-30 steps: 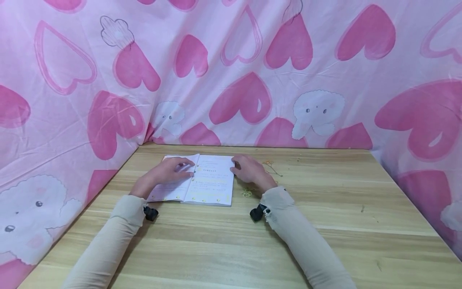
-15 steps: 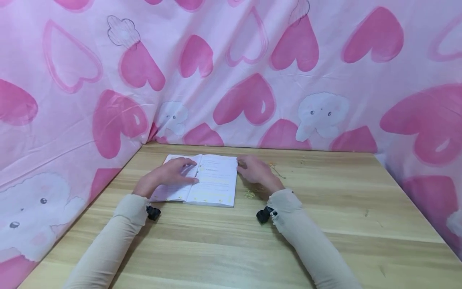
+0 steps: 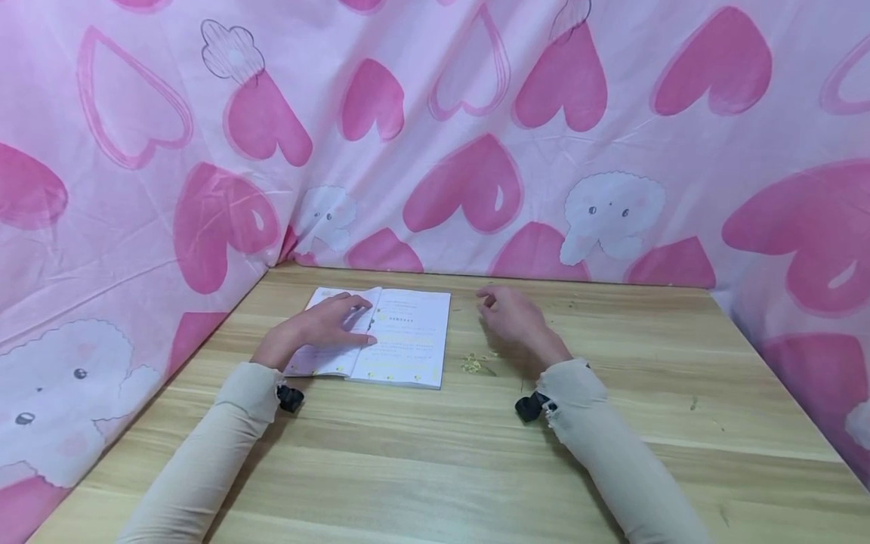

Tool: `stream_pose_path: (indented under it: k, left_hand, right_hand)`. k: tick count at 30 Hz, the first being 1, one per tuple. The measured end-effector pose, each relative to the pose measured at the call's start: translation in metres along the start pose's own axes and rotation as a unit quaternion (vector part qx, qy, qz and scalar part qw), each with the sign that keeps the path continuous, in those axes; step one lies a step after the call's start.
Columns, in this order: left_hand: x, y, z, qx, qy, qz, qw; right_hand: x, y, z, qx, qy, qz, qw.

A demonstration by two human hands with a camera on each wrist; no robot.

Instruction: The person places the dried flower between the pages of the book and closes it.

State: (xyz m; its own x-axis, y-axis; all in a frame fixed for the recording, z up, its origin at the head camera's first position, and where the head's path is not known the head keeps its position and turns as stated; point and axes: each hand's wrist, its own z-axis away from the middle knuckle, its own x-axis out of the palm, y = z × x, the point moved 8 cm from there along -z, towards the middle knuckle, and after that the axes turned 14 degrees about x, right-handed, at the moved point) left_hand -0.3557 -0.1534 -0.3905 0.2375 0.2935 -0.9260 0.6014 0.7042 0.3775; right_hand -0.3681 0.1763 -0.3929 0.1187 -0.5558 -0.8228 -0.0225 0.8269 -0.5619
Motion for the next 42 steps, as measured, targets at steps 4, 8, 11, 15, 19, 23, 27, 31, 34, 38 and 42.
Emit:
stream_pose_path:
  k: [4,8,11,15,19,23,27,31,34,38,42]
  left_hand:
    - [0.0,0.0,0.0,-0.001,-0.004,0.0,1.0]
    - [0.0,0.0,0.0,0.0,-0.007,0.002,1.0]
    - [0.001,0.0,0.0,0.002,-0.008,0.003,1.0]
    - [0.002,0.0,-0.001,0.003,-0.008,0.006,0.9999]
    - [0.001,0.0,-0.001,0.004,-0.006,0.008,0.9999]
    - [-0.001,0.002,-0.002,0.007,-0.004,0.006,1.0]
    - [-0.002,0.001,-0.001,-0.001,-0.004,0.011,0.9999]
    - [-0.001,0.0,0.001,-0.007,-0.005,0.014,0.9999]
    - [0.0,-0.001,0.001,-0.006,-0.006,0.014,0.9999]
    - [0.002,-0.004,-0.001,-0.006,-0.007,0.011,0.9999]
    - [0.004,-0.007,-0.001,-0.008,-0.008,0.01,0.9999]
  right_hand:
    - [-0.011,0.017,0.003,0.017,0.007,0.01,0.9998]
    - [-0.021,0.035,0.007,0.035,0.009,0.013,0.9992]
    - [-0.028,0.047,0.009,0.047,0.011,0.012,0.9988]
    - [-0.036,0.058,0.011,0.056,0.009,0.023,0.9981]
    - [-0.044,0.063,0.015,0.06,-0.005,0.045,0.9972]
    - [-0.05,0.063,0.017,0.05,-0.039,0.068,0.9957]
    - [-0.049,0.061,0.02,0.042,-0.083,0.084,0.9921]
    - [-0.047,0.059,0.021,0.043,-0.096,0.1,0.9894]
    - [-0.047,0.058,0.02,0.043,-0.09,0.106,0.9894]
    - [-0.044,0.056,0.019,0.036,-0.08,0.121,0.9888]
    - [-0.038,0.054,0.02,0.028,-0.082,0.126,0.9883]
